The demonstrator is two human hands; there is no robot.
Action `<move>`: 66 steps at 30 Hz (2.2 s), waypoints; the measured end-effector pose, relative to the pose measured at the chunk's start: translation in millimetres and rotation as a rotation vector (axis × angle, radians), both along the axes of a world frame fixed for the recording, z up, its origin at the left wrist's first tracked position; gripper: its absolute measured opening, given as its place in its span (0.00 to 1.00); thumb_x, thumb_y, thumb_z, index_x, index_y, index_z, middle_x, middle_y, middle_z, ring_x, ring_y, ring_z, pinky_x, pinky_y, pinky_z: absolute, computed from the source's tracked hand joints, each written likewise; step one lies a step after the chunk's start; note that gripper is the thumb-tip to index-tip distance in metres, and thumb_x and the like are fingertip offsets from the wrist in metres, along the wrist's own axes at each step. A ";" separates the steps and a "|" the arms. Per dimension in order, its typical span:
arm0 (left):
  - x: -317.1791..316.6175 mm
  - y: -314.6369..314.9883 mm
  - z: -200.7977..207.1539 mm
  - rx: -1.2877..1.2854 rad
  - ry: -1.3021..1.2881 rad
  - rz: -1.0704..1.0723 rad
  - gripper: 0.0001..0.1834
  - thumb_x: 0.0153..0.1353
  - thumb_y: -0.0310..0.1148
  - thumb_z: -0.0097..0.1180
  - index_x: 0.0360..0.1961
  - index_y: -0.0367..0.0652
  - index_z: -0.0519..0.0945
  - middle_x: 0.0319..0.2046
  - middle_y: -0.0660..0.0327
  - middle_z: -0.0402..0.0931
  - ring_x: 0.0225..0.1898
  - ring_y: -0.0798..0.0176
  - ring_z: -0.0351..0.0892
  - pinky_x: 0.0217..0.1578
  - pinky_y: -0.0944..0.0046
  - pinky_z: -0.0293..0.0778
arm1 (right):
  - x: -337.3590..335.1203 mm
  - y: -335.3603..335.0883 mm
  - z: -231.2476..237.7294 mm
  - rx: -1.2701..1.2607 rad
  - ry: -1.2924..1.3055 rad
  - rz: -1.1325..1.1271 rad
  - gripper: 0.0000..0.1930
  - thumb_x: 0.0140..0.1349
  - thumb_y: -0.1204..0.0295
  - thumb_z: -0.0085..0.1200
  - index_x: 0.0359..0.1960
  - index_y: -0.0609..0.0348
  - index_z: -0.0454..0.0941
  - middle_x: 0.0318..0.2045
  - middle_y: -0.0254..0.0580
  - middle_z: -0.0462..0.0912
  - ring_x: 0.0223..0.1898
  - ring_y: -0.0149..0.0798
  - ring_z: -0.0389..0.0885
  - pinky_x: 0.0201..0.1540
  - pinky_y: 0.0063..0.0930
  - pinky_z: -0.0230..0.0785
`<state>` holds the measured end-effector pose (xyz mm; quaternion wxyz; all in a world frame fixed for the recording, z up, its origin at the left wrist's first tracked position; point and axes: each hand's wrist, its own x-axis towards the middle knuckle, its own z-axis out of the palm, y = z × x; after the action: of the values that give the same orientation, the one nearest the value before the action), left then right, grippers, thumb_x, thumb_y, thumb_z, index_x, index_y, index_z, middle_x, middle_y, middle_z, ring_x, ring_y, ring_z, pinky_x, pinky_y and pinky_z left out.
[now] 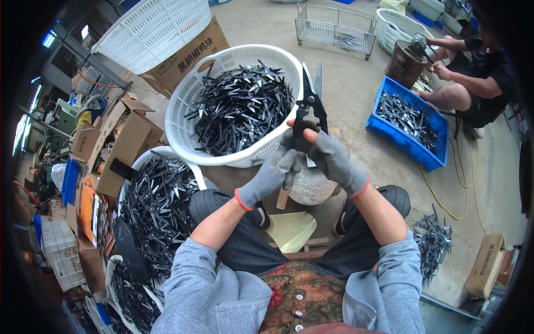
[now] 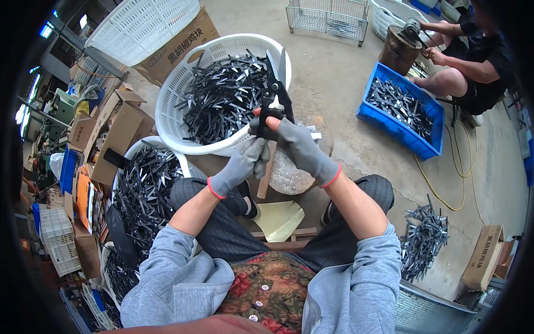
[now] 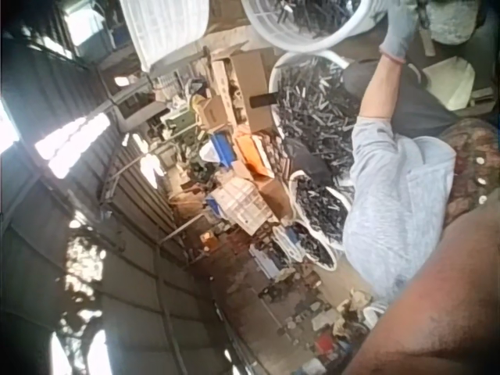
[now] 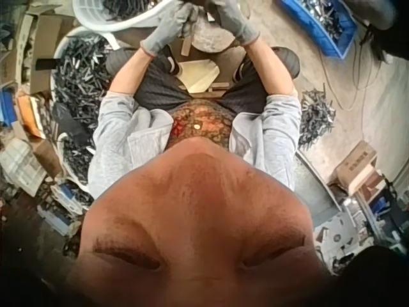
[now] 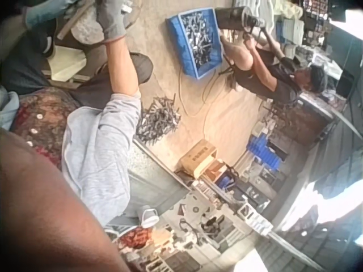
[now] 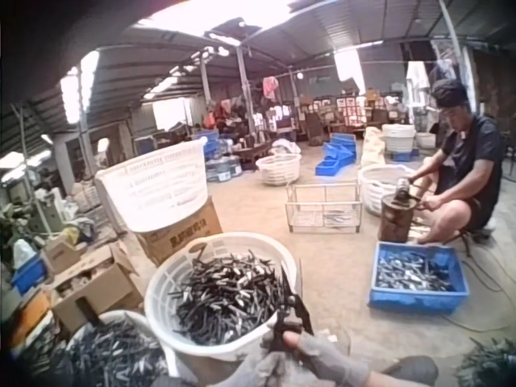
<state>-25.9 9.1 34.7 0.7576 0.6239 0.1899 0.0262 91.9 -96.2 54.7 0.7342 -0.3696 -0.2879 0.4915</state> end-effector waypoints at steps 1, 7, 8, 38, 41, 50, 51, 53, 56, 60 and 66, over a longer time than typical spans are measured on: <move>2.3 -9.3 -1.5 0.092 -0.035 -0.052 0.15 0.66 0.43 0.37 0.36 0.41 0.64 0.15 0.65 0.62 0.06 0.69 0.57 0.09 0.69 0.60 | -5.8 5.4 -6.5 -0.090 -0.054 -0.106 0.22 0.60 0.58 0.49 0.49 0.60 0.67 0.36 0.38 0.76 0.38 0.31 0.75 0.42 0.23 0.67; 3.7 -18.7 -45.2 0.428 -0.311 0.015 0.13 0.63 0.34 0.41 0.44 0.36 0.68 0.23 0.64 0.70 0.20 0.72 0.69 0.19 0.72 0.65 | -33.2 21.7 -20.3 -0.220 -0.371 -0.487 0.09 0.60 0.67 0.50 0.29 0.59 0.70 0.20 0.29 0.69 0.23 0.23 0.65 0.26 0.18 0.59; 4.7 -17.5 -48.7 0.507 -0.380 0.008 0.13 0.63 0.32 0.41 0.45 0.35 0.67 0.25 0.63 0.72 0.23 0.71 0.71 0.21 0.71 0.67 | -34.8 22.6 -22.0 -0.146 -0.594 -0.603 0.08 0.59 0.69 0.50 0.29 0.60 0.69 0.21 0.29 0.69 0.23 0.22 0.64 0.26 0.18 0.58; 7.1 23.8 -99.2 1.129 0.499 -0.226 0.30 0.54 0.53 0.52 0.44 0.35 0.69 0.36 0.44 0.75 0.39 0.49 0.77 0.38 0.57 0.72 | 18.0 -38.1 -104.6 -0.640 -0.471 -0.685 0.18 0.60 0.58 0.48 0.33 0.63 0.77 0.20 0.36 0.77 0.23 0.29 0.71 0.28 0.27 0.63; 2.8 6.3 -115.0 1.304 0.512 -0.189 0.34 0.50 0.52 0.56 0.48 0.34 0.65 0.38 0.42 0.74 0.43 0.44 0.75 0.43 0.52 0.70 | 3.9 -47.1 -134.5 -0.742 -0.441 -0.690 0.17 0.59 0.60 0.48 0.33 0.64 0.77 0.20 0.44 0.77 0.23 0.31 0.71 0.30 0.31 0.63; 2.1 41.4 -113.7 0.981 0.471 0.174 0.14 0.48 0.33 0.51 0.34 0.33 0.72 0.27 0.45 0.76 0.30 0.47 0.78 0.34 0.55 0.73 | -3.8 -56.4 -197.3 -0.658 -0.503 -0.764 0.18 0.61 0.58 0.47 0.24 0.61 0.74 0.14 0.27 0.68 0.17 0.22 0.63 0.20 0.21 0.55; 1.2 41.0 -109.2 0.981 0.481 0.176 0.14 0.48 0.33 0.51 0.34 0.33 0.72 0.27 0.45 0.76 0.30 0.47 0.78 0.34 0.55 0.73 | -2.8 -57.3 -195.5 -0.701 -0.443 -0.671 0.18 0.61 0.57 0.47 0.24 0.61 0.74 0.13 0.28 0.68 0.15 0.22 0.63 0.18 0.20 0.54; 5.6 34.5 -86.9 0.367 0.411 0.185 0.16 0.55 0.38 0.51 0.35 0.33 0.72 0.21 0.53 0.74 0.22 0.60 0.76 0.26 0.59 0.72 | -1.5 -61.8 -185.6 -0.741 -0.379 -0.578 0.19 0.61 0.56 0.47 0.23 0.60 0.73 0.13 0.29 0.68 0.13 0.22 0.62 0.16 0.19 0.52; 8.2 20.4 -75.0 0.500 0.242 0.166 0.18 0.59 0.44 0.50 0.35 0.36 0.72 0.17 0.59 0.72 0.18 0.65 0.74 0.21 0.60 0.70 | -4.9 -62.4 -175.1 -0.745 -0.229 -0.471 0.19 0.61 0.55 0.47 0.24 0.59 0.73 0.12 0.27 0.67 0.10 0.21 0.59 0.13 0.18 0.49; 20.2 3.2 -70.8 1.258 -0.184 0.158 0.17 0.58 0.44 0.51 0.34 0.37 0.73 0.20 0.46 0.75 0.23 0.46 0.77 0.24 0.52 0.70 | -0.7 -62.5 -183.3 -0.748 -0.345 -0.524 0.18 0.61 0.57 0.48 0.24 0.61 0.75 0.16 0.31 0.71 0.17 0.24 0.64 0.19 0.19 0.55; 33.5 3.1 -88.6 1.318 0.251 0.015 0.17 0.59 0.44 0.50 0.36 0.39 0.72 0.24 0.43 0.75 0.30 0.39 0.75 0.28 0.48 0.68 | 1.2 -60.9 -190.1 -0.749 -0.324 -0.547 0.19 0.58 0.58 0.49 0.23 0.63 0.77 0.16 0.35 0.75 0.21 0.27 0.69 0.26 0.25 0.61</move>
<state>7.7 12.2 -53.9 0.1902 0.9530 0.2253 0.0692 93.1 -157.1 -135.4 0.5989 -0.7419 -0.0943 0.2864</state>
